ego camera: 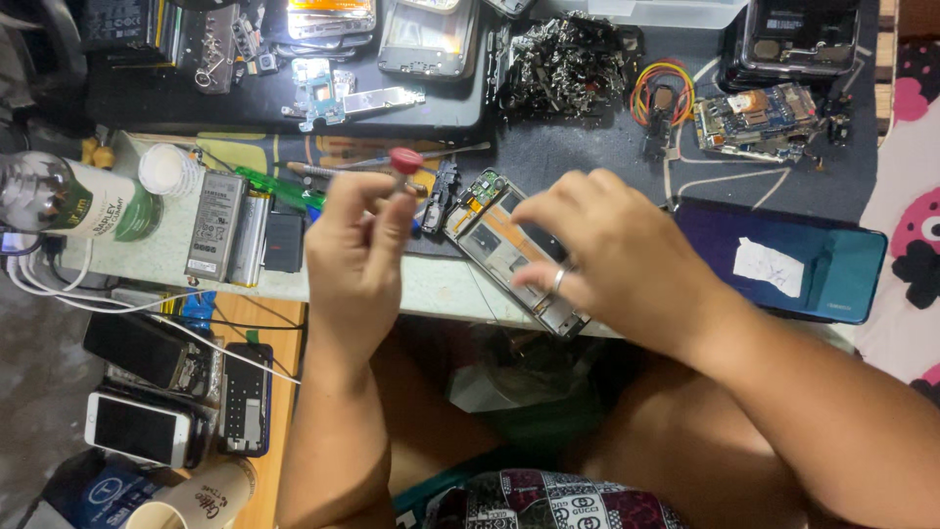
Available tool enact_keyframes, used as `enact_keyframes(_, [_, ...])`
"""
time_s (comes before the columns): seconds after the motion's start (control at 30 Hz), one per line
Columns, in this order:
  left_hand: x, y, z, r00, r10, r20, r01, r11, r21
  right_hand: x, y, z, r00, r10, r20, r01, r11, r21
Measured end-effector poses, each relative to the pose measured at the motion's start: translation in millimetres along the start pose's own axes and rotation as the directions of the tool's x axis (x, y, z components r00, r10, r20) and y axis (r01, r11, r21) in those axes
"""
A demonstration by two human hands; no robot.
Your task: The person disassembles a smartphone using a screwdriver and a metal spudger. They remove screws, pry open the casing, and disconnect a ribbon cable from the motherboard.
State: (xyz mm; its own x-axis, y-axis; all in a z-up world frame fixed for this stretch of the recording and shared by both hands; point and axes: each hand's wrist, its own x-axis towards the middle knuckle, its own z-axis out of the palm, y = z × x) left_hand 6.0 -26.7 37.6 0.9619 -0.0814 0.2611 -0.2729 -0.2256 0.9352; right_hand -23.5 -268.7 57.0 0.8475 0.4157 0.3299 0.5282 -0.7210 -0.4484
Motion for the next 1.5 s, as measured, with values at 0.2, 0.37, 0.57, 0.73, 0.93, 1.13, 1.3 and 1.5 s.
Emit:
enact_keyframes(0.2, [-5, 7, 7, 0.962, 0.233, 0.140, -0.269, 0.752, 0.602, 1, -13, 4, 0.992, 0.001, 0.128, 0.011, 0.996, -0.088])
enact_keyframes(0.37, [-6, 6, 10, 0.977, 0.153, 0.149, -0.213, 0.673, 0.708, 2, -15, 7, 0.988, 0.028, 0.150, -0.011, 0.993, -0.117])
enact_keyframes(0.57, [-9, 1, 7, 0.984, 0.077, 0.163, -0.174, 0.651, 0.739, 3, -14, 8, 0.990, 0.013, 0.142, 0.002, 0.994, -0.107])
enact_keyframes(0.73, [-9, -5, 6, 0.973, 0.166, 0.161, -0.231, 0.684, 0.692, 2, -14, 10, 0.987, 0.007, 0.158, 0.003, 0.998, -0.063])
enact_keyframes(0.93, [-10, -10, 4, 0.964, 0.248, 0.092, -0.249, 0.739, 0.626, 3, -10, 10, 0.985, -0.061, 0.163, 0.072, 0.995, -0.064])
enact_keyframes(1.13, [-12, -10, 6, 0.908, 0.416, 0.060, -0.374, 0.734, 0.567, 7, 1, 13, 0.981, -0.166, 0.104, 0.169, 0.985, -0.020])
enact_keyframes(1.3, [-2, -9, 11, 0.831, 0.533, 0.160, -0.517, 0.633, 0.577, 7, 12, 7, 0.992, -0.079, -0.101, 0.095, 0.981, 0.166])
enact_keyframes(1.5, [26, -15, 18, 0.639, 0.681, 0.357, -0.739, 0.414, 0.532, -4, 31, -7, 0.904, 0.184, -0.386, -0.053, 0.943, 0.328])
